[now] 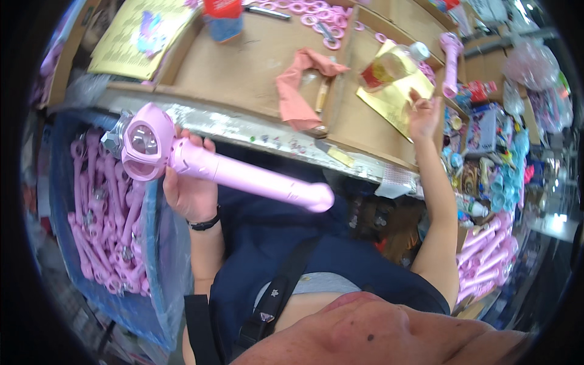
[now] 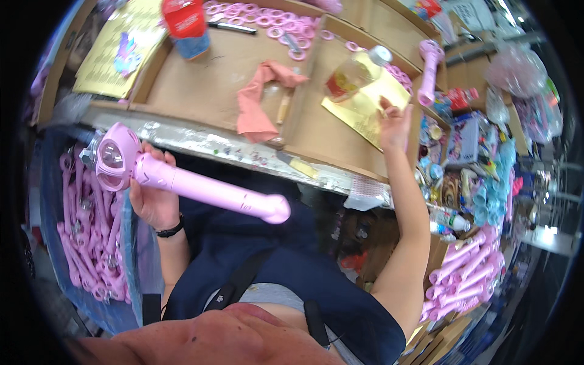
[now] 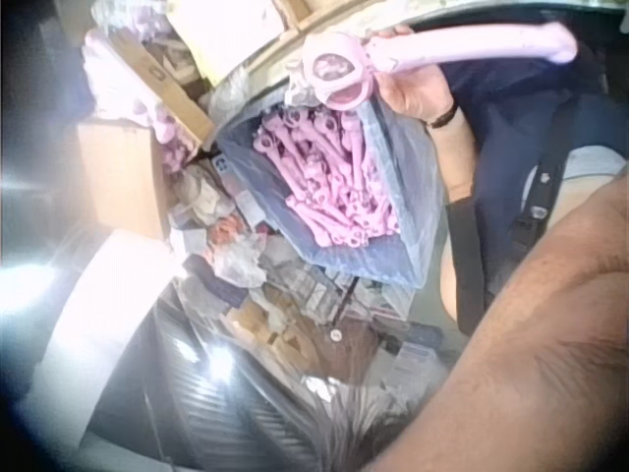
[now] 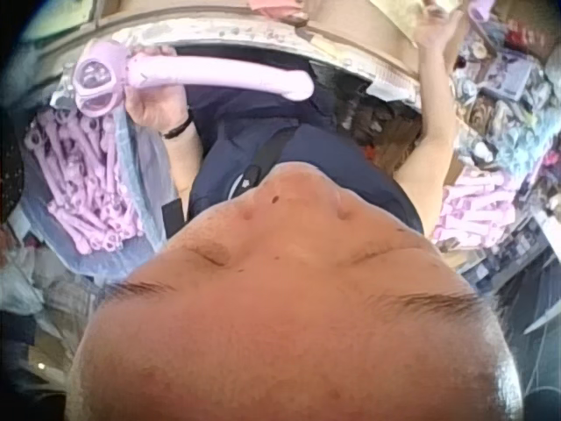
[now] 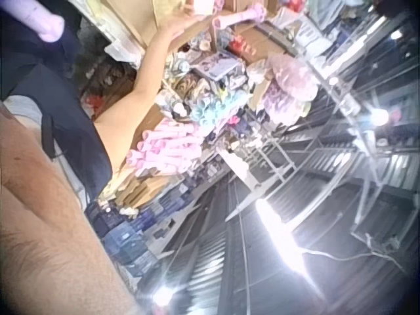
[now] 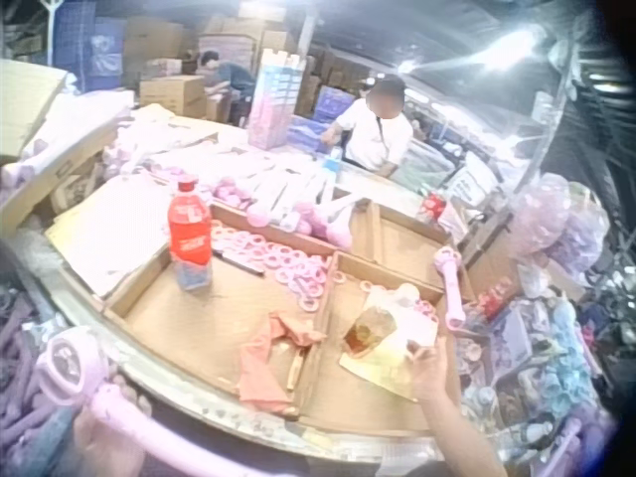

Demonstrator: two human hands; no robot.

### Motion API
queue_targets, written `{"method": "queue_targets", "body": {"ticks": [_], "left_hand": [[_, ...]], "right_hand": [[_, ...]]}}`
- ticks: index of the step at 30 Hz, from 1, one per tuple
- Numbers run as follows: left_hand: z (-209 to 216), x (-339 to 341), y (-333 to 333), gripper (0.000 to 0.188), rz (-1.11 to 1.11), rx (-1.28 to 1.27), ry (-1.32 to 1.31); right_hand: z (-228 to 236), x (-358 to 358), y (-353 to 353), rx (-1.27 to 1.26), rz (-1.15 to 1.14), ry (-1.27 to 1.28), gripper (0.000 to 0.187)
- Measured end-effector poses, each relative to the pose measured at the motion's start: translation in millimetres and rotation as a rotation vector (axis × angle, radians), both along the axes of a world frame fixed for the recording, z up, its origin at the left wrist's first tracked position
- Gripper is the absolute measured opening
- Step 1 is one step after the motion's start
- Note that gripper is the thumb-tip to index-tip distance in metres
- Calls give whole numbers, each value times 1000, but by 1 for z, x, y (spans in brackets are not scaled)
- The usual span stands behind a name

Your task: The person assembles pink plastic wands by inserting small metal pins into the handle, wiping the wand with a cloth, and attaching a clear plastic top piece. The person repeats this process for multiple wands, placing finished units into a bin.

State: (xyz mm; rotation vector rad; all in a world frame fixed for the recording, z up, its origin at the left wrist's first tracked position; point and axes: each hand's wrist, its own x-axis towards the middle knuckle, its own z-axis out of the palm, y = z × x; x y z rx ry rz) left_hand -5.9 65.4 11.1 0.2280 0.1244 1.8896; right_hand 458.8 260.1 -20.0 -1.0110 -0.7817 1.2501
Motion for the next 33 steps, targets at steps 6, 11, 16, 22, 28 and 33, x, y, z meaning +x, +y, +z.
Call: {"method": "queue_targets", "body": {"ticks": [6,11,16,22,28,33], "left_hand": [[18,-3,-11,63,11,-4,-150],[15,4,-11,53,-38,0,10],[12,9,-15,57,-31,19,-39],[12,6,-31,68,-43,84,-29],[5,4,-34,68,15,164,131],[4,3,-33,69,13,208,132]], "right_hand": [[91,-47,-55,943,-297,-1616,23],[131,-104,-104,1443,-423,-1642,15],[120,-195,-138,1149,-9,-678,17],[107,-263,-150,134,419,-26,11],[116,-267,-148,106,494,-186,12],[118,-269,-152,120,482,-231,11]]}}
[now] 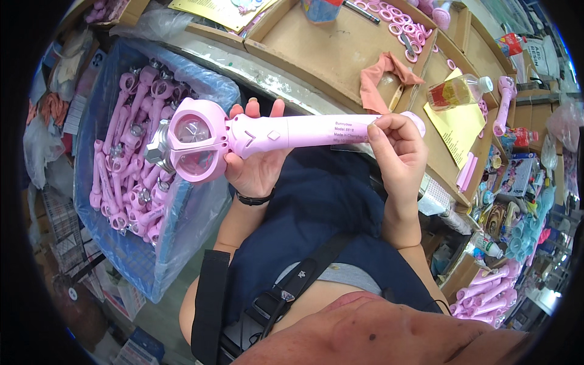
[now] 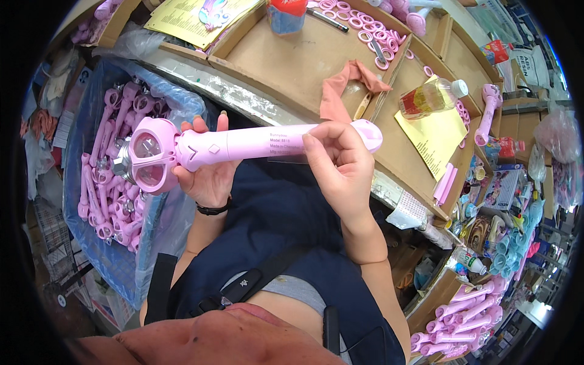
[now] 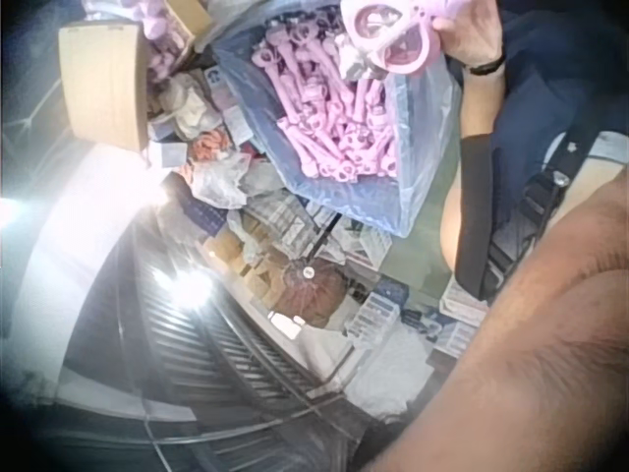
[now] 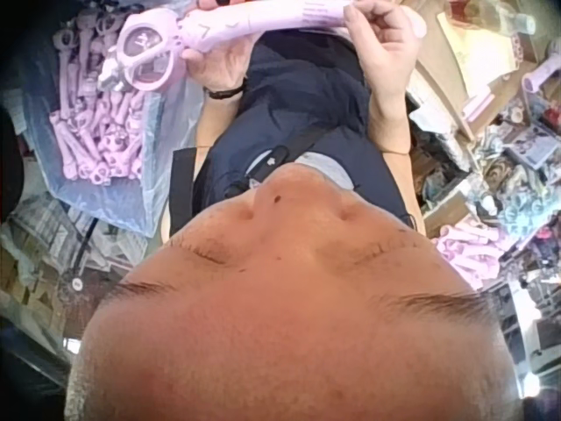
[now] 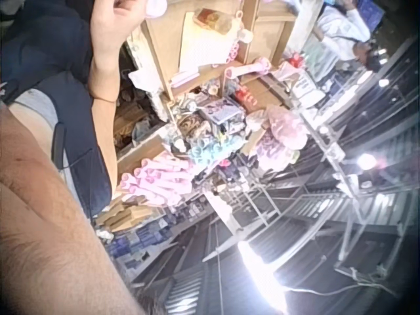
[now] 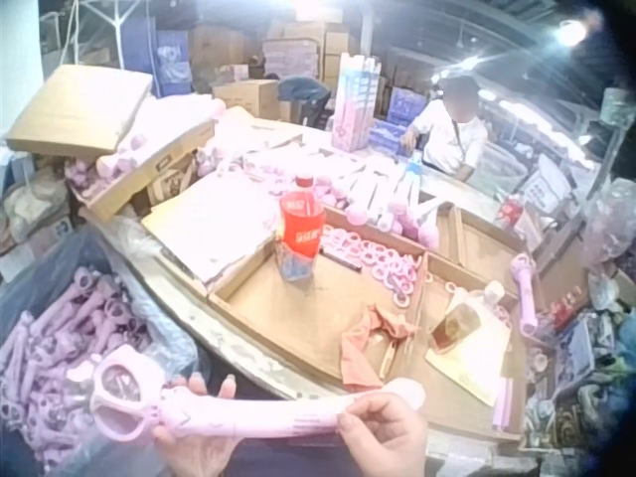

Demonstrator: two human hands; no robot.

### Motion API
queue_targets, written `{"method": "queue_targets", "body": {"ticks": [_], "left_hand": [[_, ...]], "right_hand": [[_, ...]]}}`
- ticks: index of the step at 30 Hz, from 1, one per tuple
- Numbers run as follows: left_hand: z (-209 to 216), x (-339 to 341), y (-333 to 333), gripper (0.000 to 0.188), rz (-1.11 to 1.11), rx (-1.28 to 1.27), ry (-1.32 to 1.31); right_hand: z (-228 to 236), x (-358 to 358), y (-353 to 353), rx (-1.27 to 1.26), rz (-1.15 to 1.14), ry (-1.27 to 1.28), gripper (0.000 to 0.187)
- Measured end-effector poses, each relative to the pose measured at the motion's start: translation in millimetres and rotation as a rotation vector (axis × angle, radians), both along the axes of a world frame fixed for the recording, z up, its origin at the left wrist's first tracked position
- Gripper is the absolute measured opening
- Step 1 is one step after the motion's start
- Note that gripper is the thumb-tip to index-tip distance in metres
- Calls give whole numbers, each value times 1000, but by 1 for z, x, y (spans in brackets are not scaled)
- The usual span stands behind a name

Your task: The person assembles pink plastic wands by inserting small metal pins into the handle, wiping the wand with a cloth, and attaching a clear plastic top piece. The person repeats this process for multiple wands, placing finished units into a bin.

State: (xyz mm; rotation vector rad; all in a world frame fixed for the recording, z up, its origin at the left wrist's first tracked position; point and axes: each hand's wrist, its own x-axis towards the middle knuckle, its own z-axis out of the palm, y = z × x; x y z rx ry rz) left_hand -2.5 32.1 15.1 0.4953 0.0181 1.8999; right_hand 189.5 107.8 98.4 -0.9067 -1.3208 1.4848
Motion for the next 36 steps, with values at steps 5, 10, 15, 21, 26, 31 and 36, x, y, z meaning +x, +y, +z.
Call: {"method": "queue_targets", "body": {"ticks": [5,10,15,21,26,31,36], "left_hand": [[1,-3,1,68,-16,37,5],[1,-3,3,67,-34,44,-30],[2,-3,4,66,-33,35,-31],[2,-3,4,67,-26,19,-19],[1,-3,4,68,-33,24,-22],[1,-3,4,68,-30,21,-16],[-1,-3,2,69,14,-2,56]], "right_hand": [[0,0,2,5,22,-51,10],[0,0,2,7,10,-55,10],[-1,-1,3,15,-1,-88,10],[-3,-2,3,10,-12,-93,10],[-3,-2,3,9,-19,-109,10],[-6,-1,4,60,-16,-198,14],[-12,-7,-2,458,-154,-651,47]]}}
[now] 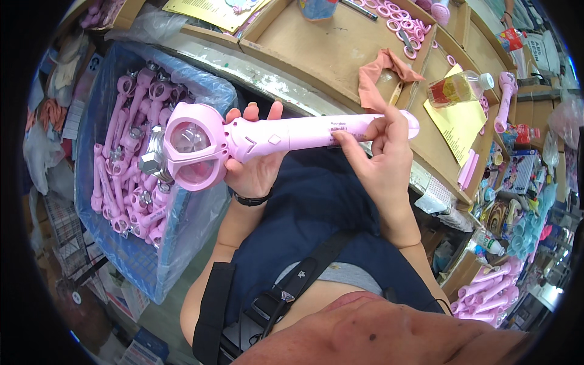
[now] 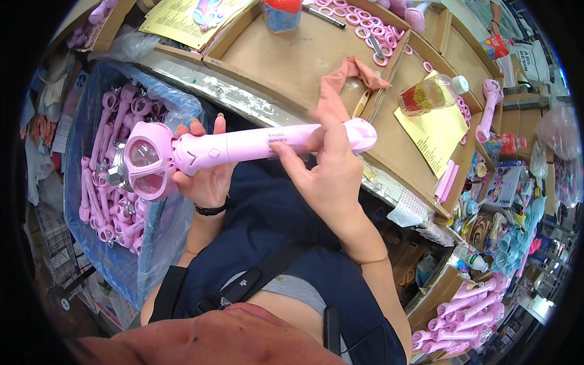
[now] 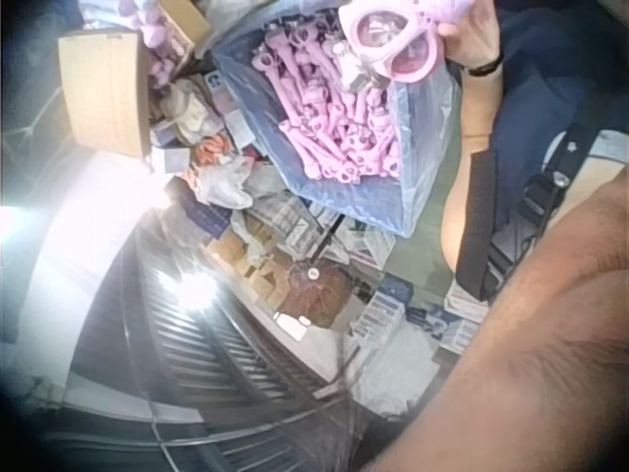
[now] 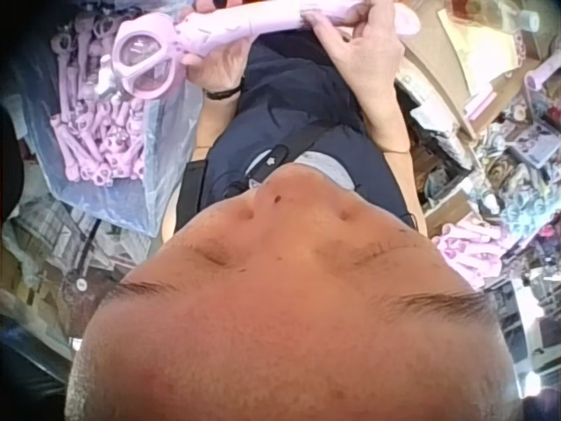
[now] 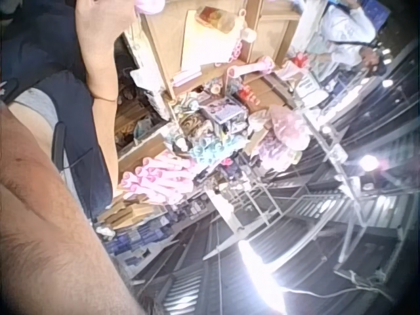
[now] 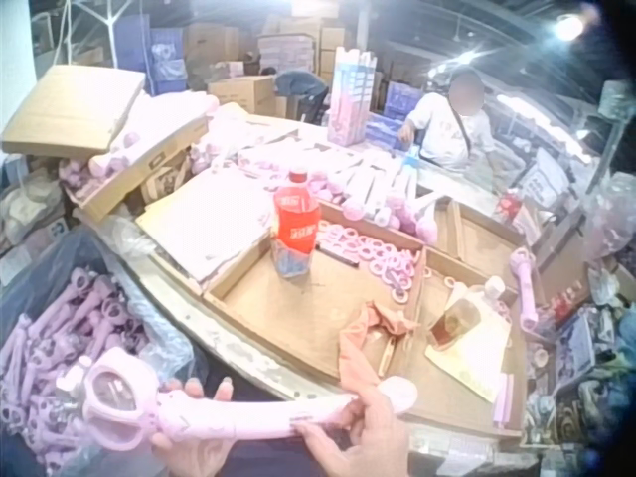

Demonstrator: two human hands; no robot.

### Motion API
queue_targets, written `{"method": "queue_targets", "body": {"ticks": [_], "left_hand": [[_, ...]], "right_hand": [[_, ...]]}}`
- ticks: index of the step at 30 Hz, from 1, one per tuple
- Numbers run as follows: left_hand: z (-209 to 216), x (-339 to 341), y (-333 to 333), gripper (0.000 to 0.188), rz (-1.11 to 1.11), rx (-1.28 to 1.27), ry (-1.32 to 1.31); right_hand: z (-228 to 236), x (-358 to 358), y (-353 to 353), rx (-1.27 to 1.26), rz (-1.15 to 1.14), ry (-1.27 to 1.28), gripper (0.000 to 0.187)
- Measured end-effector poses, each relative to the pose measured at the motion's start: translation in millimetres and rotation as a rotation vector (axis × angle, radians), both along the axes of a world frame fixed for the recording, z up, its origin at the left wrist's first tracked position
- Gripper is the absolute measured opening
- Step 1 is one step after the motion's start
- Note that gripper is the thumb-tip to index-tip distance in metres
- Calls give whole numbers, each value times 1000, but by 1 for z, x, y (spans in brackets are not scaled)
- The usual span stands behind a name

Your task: The person assembles pink plastic wands by inserting small metal pins into the handle, wiping the wand with a cloth, and attaching a clear plastic top piece. The person repeats this process for multiple wands, placing finished units into a bin.

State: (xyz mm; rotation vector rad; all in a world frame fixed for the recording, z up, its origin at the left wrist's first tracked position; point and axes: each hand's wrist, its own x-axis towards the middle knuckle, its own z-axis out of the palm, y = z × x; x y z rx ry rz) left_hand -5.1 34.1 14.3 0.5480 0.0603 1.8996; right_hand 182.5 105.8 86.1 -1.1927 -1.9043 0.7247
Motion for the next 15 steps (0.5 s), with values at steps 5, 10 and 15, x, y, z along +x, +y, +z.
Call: {"method": "queue_targets", "body": {"ticks": [5,10,15], "left_hand": [[10,-19,1,71,62,2,114],[47,-53,26,80,-150,110,283],[62,-20,78,71,370,-277,684]], "right_hand": [[9,25,25,188,-107,-232,67],[-1,53,42,-250,636,-148,50],[-46,0,24,111,245,64,40]]}}
